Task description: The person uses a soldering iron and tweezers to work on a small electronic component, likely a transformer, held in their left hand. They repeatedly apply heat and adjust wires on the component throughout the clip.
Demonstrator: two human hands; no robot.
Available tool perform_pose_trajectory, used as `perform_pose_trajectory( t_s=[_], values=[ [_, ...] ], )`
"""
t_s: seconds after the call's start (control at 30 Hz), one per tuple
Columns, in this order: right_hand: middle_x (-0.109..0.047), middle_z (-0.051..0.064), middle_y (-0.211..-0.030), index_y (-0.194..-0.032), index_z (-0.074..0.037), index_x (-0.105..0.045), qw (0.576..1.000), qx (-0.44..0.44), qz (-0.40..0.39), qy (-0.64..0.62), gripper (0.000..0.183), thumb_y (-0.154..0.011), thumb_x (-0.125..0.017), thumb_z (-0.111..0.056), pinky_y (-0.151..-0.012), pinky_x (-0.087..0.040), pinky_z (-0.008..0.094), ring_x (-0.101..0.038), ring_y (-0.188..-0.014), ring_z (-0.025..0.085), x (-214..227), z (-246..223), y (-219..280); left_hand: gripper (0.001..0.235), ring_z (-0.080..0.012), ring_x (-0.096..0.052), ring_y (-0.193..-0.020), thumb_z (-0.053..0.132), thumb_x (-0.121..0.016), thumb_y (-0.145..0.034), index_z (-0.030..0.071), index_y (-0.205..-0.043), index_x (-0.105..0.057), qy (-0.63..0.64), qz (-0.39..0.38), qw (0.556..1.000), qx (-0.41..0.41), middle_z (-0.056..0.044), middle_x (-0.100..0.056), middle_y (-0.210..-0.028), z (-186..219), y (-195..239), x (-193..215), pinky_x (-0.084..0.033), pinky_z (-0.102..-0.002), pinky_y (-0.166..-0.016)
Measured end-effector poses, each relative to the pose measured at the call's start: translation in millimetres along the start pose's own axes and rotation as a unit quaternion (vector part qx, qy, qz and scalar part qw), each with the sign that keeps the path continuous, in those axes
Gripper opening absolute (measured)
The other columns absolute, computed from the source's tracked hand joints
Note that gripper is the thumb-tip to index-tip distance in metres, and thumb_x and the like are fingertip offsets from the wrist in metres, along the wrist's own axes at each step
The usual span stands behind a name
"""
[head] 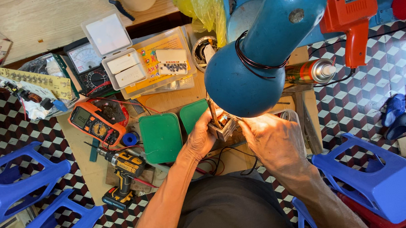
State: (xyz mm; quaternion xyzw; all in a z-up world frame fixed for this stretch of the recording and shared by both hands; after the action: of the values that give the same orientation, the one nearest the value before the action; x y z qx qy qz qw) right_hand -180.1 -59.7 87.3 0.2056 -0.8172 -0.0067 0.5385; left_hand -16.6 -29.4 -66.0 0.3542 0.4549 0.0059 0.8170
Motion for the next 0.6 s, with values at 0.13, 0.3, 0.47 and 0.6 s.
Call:
perform_pose_trajectory(
  t_s=[0.13, 0.3, 0.47, 0.6],
  values=[
    [-0.072, 0.009, -0.073, -0.092, -0.009, -0.076, 1.0, 0.006, 0.006, 0.006, 0.016, -0.095, -0.066, -0.02, -0.064, -0.057, 0.039, -0.071, -0.067, 0.024, 0.6, 0.0, 1.0, 0.02, -0.0112, -0.061, -0.104, 0.024, -0.059, -0.1, 0.009, -0.112, -0.064, -0.001, 0.0, 1.0, 0.006, -0.001, -0.066, -0.111, -1.2, -0.6, 1.3, -0.05, -0.032, -0.097],
    [-0.072, 0.009, -0.072, -0.091, -0.009, -0.076, 1.0, 0.009, 0.012, 0.008, 0.016, -0.095, -0.066, -0.02, -0.064, -0.057, 0.041, -0.071, -0.066, 0.024, 0.1, 0.1, 1.0, 0.026, -0.0113, -0.06, -0.107, 0.023, -0.058, -0.1, 0.008, -0.121, -0.062, -0.011, -0.005, 1.0, 0.007, -0.001, -0.064, -0.115, -0.7, -0.1, -1.4, -0.049, -0.032, -0.098],
    [-0.069, 0.01, -0.071, -0.091, -0.007, -0.075, 0.999, 0.045, 0.028, -0.01, 0.016, -0.094, -0.067, -0.02, -0.06, -0.055, 0.04, -0.07, -0.065, 0.025, 1.1, 6.0, 0.6, 0.034, -0.0108, -0.059, -0.106, 0.023, -0.057, -0.098, 0.008, -0.128, -0.061, -0.045, -0.003, 0.999, 0.01, -0.001, -0.065, -0.117, 2.9, 0.3, -5.6, -0.049, -0.031, -0.097],
    [-0.067, 0.01, -0.068, -0.091, -0.006, -0.075, 0.997, 0.065, 0.042, 0.007, 0.013, -0.092, -0.069, -0.018, -0.057, -0.054, 0.041, -0.068, -0.063, 0.026, -1.6, 9.5, 0.1, 0.031, -0.0105, -0.058, -0.103, 0.024, -0.057, -0.098, 0.009, -0.124, -0.061, -0.05, -0.005, 0.999, 0.01, 0.0, -0.064, -0.112, 2.8, -0.6, -6.6, -0.049, -0.031, -0.094]
  ],
)
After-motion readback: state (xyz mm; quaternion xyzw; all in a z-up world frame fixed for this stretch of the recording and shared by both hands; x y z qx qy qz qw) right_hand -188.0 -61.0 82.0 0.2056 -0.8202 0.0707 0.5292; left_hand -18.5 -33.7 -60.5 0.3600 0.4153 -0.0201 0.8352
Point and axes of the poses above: each hand's wrist, its own y-axis away from the middle knuckle, its own x-axis out of the back of the hand, z = x × y, the point moved 1 cm from there along -y, towards the middle knuckle
